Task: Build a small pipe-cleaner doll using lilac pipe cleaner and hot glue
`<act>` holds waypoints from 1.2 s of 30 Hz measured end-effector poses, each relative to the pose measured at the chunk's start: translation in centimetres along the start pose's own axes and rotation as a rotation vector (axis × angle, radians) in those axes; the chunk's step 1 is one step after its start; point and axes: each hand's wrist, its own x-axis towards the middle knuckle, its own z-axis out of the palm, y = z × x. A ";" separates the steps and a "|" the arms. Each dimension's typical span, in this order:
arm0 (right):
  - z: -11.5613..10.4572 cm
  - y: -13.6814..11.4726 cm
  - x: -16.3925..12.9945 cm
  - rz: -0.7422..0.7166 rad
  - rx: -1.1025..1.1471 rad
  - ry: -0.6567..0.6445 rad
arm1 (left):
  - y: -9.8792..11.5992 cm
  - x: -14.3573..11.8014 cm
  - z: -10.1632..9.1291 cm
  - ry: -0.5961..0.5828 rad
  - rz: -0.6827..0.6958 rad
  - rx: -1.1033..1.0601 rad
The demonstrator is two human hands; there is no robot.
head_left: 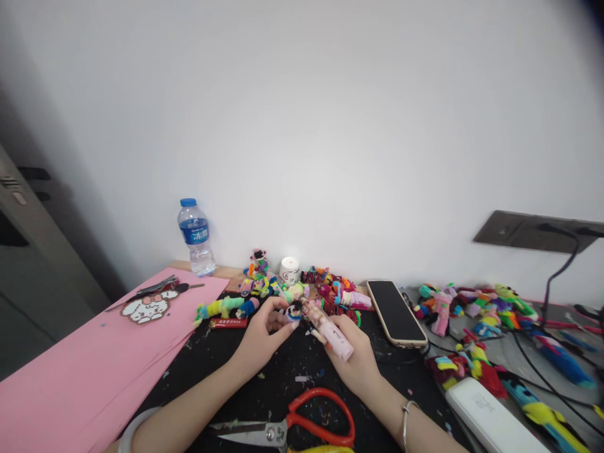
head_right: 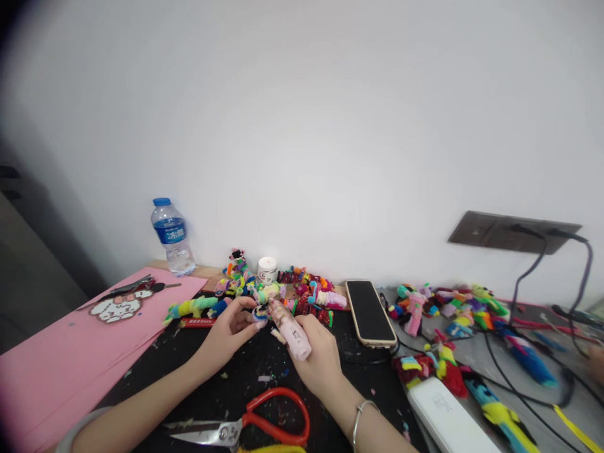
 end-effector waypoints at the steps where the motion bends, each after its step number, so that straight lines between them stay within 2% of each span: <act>1: 0.0 -0.1 0.0 0.002 -0.001 0.003 | 0.0 0.0 0.0 -0.004 0.007 0.008; 10: 0.0 -0.1 0.1 0.009 0.001 0.003 | 0.4 -0.3 0.0 -0.034 0.059 0.069; 20: 0.0 0.0 0.1 0.005 0.000 0.018 | 0.6 -0.4 0.1 -0.056 0.049 0.045; 36: -0.2 -0.4 0.1 0.010 0.000 0.004 | 0.5 -0.4 0.2 -0.015 0.041 0.044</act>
